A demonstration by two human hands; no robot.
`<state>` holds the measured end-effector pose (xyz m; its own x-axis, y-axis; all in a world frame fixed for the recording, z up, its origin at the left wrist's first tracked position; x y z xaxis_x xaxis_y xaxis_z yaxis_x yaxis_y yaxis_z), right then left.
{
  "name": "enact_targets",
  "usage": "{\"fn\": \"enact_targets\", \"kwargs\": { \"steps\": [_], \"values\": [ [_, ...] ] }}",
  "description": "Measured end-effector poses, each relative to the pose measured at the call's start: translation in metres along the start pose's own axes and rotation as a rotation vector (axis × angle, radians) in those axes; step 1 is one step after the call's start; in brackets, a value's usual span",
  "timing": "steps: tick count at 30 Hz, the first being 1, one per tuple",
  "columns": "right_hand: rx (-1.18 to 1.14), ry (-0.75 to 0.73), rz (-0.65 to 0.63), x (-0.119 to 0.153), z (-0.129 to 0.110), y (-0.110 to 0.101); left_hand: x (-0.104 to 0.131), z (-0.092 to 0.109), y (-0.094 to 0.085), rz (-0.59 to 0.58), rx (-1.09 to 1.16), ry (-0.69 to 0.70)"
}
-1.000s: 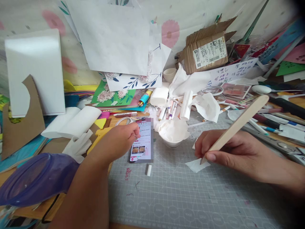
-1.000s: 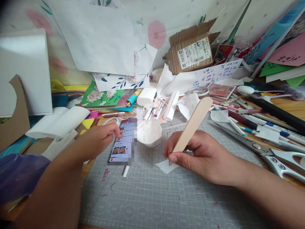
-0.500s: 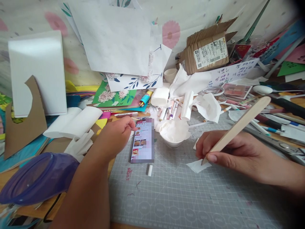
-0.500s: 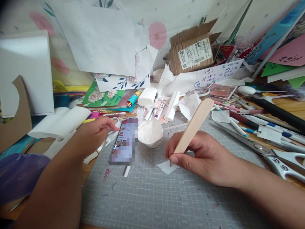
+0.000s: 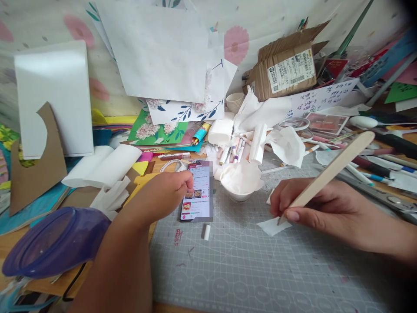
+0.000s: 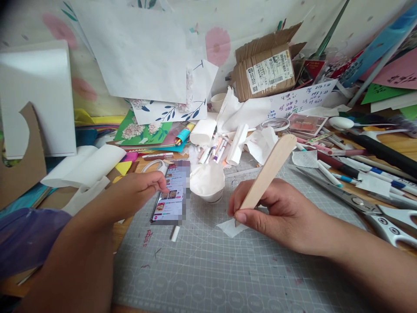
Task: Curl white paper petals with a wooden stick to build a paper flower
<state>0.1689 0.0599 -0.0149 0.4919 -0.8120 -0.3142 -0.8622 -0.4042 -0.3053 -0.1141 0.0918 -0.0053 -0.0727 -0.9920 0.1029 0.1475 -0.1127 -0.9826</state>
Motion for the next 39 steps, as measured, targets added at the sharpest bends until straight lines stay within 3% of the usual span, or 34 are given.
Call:
{"fn": "enact_targets", "kwargs": {
  "steps": [11,21,27,34,39],
  "values": [
    [0.004,-0.030,0.011,0.001,-0.002,-0.001,-0.007,0.003,-0.010,0.185,0.043,-0.063],
    [-0.011,-0.013,-0.006,0.001,-0.002,0.000,0.002,0.007,0.000,-0.027,0.050,0.085],
    [-0.004,-0.035,0.003,-0.001,-0.004,0.000,-0.002,0.004,0.001,0.016,0.007,0.039],
    [-0.005,-0.040,-0.004,0.001,-0.004,0.000,-0.005,0.004,-0.011,0.167,0.061,-0.021],
    [-0.031,-0.048,-0.005,0.003,-0.003,0.000,-0.004,0.003,-0.009,0.120,0.129,0.016]
  ]
}}
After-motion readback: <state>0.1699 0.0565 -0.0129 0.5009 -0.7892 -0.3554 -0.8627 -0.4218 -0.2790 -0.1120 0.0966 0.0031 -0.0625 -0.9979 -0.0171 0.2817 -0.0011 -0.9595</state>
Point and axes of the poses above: each hand's wrist, its own x-axis away from the middle knuckle, its own y-axis out of the palm, z = x × y, the point moved 5 cm from there along -x, towards the middle knuckle, and after that the axes turned 8 degrees about z, right-handed, at the moved point
